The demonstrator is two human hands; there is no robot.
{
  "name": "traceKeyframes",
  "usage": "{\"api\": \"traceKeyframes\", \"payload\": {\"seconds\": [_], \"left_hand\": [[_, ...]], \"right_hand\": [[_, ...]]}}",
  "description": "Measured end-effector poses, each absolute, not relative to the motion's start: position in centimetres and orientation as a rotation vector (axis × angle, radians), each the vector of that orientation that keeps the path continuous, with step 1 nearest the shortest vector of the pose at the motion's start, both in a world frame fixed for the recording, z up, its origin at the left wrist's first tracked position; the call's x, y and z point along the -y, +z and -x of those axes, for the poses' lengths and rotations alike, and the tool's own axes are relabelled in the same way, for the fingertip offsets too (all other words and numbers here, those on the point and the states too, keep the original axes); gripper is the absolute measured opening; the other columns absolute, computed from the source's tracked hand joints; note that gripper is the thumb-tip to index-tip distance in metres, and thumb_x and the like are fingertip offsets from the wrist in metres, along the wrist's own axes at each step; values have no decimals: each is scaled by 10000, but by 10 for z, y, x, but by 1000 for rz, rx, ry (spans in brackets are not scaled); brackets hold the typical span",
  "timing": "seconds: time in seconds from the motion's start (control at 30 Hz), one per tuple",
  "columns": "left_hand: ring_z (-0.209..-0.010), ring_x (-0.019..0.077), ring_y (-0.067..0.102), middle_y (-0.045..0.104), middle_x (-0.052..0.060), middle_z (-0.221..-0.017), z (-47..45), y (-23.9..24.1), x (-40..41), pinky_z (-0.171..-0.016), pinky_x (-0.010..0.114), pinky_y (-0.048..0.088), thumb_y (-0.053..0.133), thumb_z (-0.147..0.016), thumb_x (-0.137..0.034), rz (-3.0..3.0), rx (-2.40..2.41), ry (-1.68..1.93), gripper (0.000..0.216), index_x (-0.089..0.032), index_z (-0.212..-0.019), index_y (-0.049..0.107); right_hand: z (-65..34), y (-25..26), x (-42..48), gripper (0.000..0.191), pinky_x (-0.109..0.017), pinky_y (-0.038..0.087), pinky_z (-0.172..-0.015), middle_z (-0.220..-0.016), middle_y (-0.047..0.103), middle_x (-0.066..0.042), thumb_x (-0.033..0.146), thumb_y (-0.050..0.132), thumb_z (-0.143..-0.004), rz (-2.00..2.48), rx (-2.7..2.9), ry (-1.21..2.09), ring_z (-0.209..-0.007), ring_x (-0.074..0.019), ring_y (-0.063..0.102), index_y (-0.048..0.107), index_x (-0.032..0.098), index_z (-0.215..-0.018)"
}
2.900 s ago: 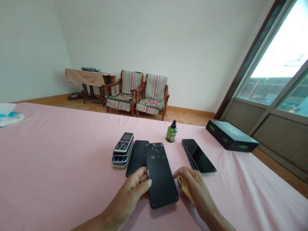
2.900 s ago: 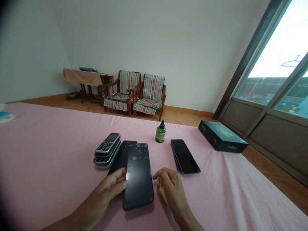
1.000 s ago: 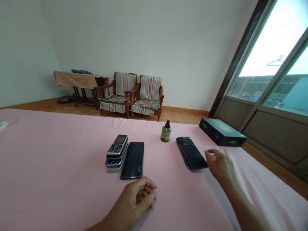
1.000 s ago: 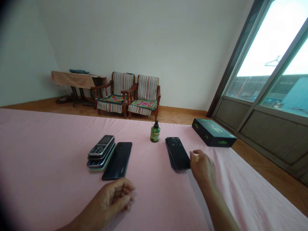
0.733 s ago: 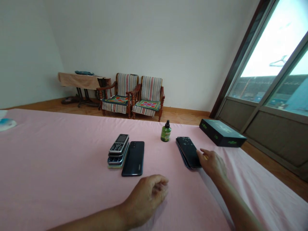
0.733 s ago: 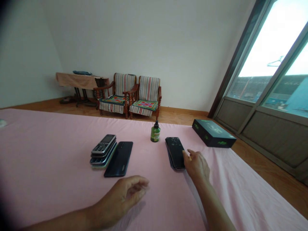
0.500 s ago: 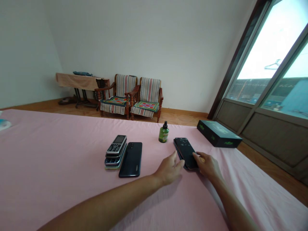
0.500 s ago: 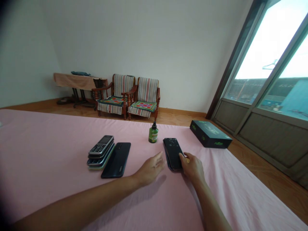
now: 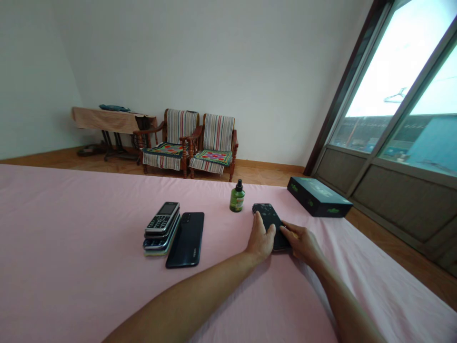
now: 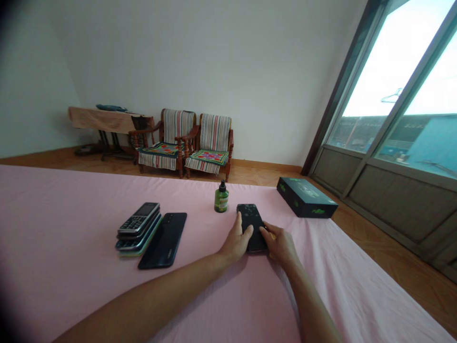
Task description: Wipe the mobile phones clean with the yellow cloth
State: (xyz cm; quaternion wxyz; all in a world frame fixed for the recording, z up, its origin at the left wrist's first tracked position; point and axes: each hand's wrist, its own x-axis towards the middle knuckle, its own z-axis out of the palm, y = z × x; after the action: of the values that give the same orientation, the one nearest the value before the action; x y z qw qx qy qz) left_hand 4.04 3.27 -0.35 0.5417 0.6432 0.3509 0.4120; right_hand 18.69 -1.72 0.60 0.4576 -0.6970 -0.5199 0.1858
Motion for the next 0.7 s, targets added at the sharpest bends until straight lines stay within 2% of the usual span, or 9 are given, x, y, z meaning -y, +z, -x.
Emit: {"api": "traceKeyframes", "payload": {"seconds": [0.07, 0.13, 0.2, 0.3, 0.4, 0.5, 0.6, 0.7], "left_hand": [[-1385, 327, 307, 306, 160, -1526, -40, -3, -35, -1140, 478, 232, 605, -918, -278, -1541, -840, 1004, 572, -142, -1424, 376], [-1247, 313, 477, 448, 124, -1415, -38, -3, -39, -1024, 539, 391, 596, -937, -290, -1557, -849, 1025, 409, -183, -1318, 493], [-1112, 273, 571, 531, 101, -1305, -37, -3, -42, -919, 496, 488, 588, -946, -293, -1568, -851, 1041, 322, -181, -1245, 543], [-1065, 255, 594, 555, 101, -1266, -34, -3, -44, -885, 462, 513, 584, -949, -289, -1572, -842, 1052, 305, -173, -1229, 551], [-1129, 278, 561, 521, 104, -1319, -34, -3, -43, -934, 500, 478, 589, -945, -290, -1576, -830, 1038, 331, -182, -1254, 538], [-1303, 333, 416, 389, 131, -1466, -35, -3, -40, -1064, 571, 328, 580, -947, -321, -1576, -816, 995, 461, -190, -1369, 447], [-1445, 330, 140, 149, 190, -1577, -37, -3, -37, -1180, 453, 114, 525, -964, -386, -1564, -799, 936, 681, -97, -1498, 217], [-1462, 282, -20, 20, 171, -1592, -39, -2, -37, -1189, 355, 28, 478, -972, -438, -1544, -796, 899, 765, -48, -1514, 104]], "right_hand": [[-185, 8, 18, 413, -317, 523, -637, -932, 769, -66, 444, 609, -754, 1693, 1268, 479, -863, -299, 692, 753, 182, -1039], [-183, 11, 20, 409, -300, 510, -595, -861, 768, -56, 438, 622, -749, 1670, 1264, 506, -792, -277, 688, 751, 183, -1041], [-180, 15, 25, 424, -270, 466, -502, -681, 732, -22, 436, 635, -747, 1658, 1271, 555, -614, -227, 651, 738, 177, -1066], [-178, 24, 35, 484, -225, 383, -438, -517, 614, 47, 385, 698, -702, 1621, 1315, 728, -443, -140, 522, 701, 157, -1129], [-179, 30, 43, 612, -215, 391, -483, -562, 604, 66, 284, 760, -622, 1603, 1370, 842, -490, -124, 512, 646, 170, -1213], [-181, 32, 46, 675, -242, 433, -559, -688, 660, 28, 238, 764, -604, 1673, 1462, 749, -584, -150, 556, 611, 177, -1258], [-182, 30, 44, 619, -280, 456, -657, -856, 703, -27, 233, 744, -623, 1696, 1552, 618, -709, -188, 601, 628, 165, -1228], [-180, 29, 42, 559, -277, 447, -642, -835, 704, -22, 248, 712, -659, 1681, 1605, 589, -700, -191, 597, 632, 163, -1205]]}}
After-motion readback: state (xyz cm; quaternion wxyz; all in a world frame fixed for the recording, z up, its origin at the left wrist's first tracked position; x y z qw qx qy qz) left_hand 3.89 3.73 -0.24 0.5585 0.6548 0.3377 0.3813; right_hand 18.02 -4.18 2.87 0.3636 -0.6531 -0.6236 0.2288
